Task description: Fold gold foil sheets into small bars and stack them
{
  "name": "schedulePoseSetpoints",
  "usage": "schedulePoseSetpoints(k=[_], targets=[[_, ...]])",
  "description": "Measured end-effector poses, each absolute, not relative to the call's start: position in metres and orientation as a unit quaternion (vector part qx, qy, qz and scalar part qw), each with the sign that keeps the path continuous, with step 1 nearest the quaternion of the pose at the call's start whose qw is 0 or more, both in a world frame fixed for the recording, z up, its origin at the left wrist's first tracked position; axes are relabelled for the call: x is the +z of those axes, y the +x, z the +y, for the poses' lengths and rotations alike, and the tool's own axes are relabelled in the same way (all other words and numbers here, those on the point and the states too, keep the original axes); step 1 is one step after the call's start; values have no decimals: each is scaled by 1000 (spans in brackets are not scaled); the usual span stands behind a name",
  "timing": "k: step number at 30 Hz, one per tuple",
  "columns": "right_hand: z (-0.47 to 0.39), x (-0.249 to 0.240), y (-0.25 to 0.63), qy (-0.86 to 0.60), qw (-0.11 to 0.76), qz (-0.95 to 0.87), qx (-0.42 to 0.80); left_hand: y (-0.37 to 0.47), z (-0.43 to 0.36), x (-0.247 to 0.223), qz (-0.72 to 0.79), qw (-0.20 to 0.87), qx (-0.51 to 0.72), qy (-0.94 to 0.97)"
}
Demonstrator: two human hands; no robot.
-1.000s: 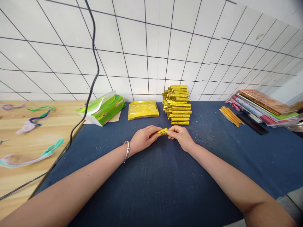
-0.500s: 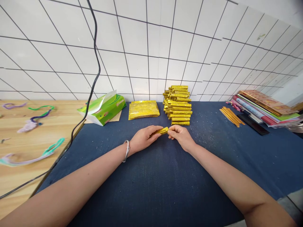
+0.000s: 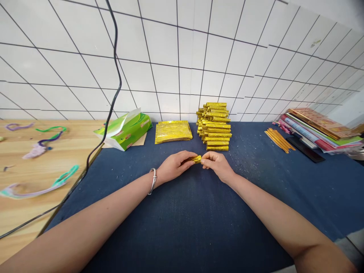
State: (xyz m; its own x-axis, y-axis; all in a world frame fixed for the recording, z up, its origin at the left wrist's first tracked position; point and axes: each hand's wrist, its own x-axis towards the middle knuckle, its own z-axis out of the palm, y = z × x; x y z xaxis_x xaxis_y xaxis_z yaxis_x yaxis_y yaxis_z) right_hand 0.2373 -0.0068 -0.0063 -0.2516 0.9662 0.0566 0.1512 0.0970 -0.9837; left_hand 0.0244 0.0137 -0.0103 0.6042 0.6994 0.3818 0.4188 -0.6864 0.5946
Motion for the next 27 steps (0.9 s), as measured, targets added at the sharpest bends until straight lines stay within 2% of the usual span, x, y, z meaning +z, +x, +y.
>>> schedulePoseSetpoints(k=[6,13,20,27], targets=[[-7,-3,233,-472,404,-611,491,26,13,-12,323,237,326,856],[-11,-4,229,-476,433,-595,481,27,13,-10,322,246,334,851],[-12,-3,229,-417,432,-601,529,24,15,-11,331,299,340,828],[-12,-7,229,-409,439,-623,502,25,14,-8,320,336,334,820]])
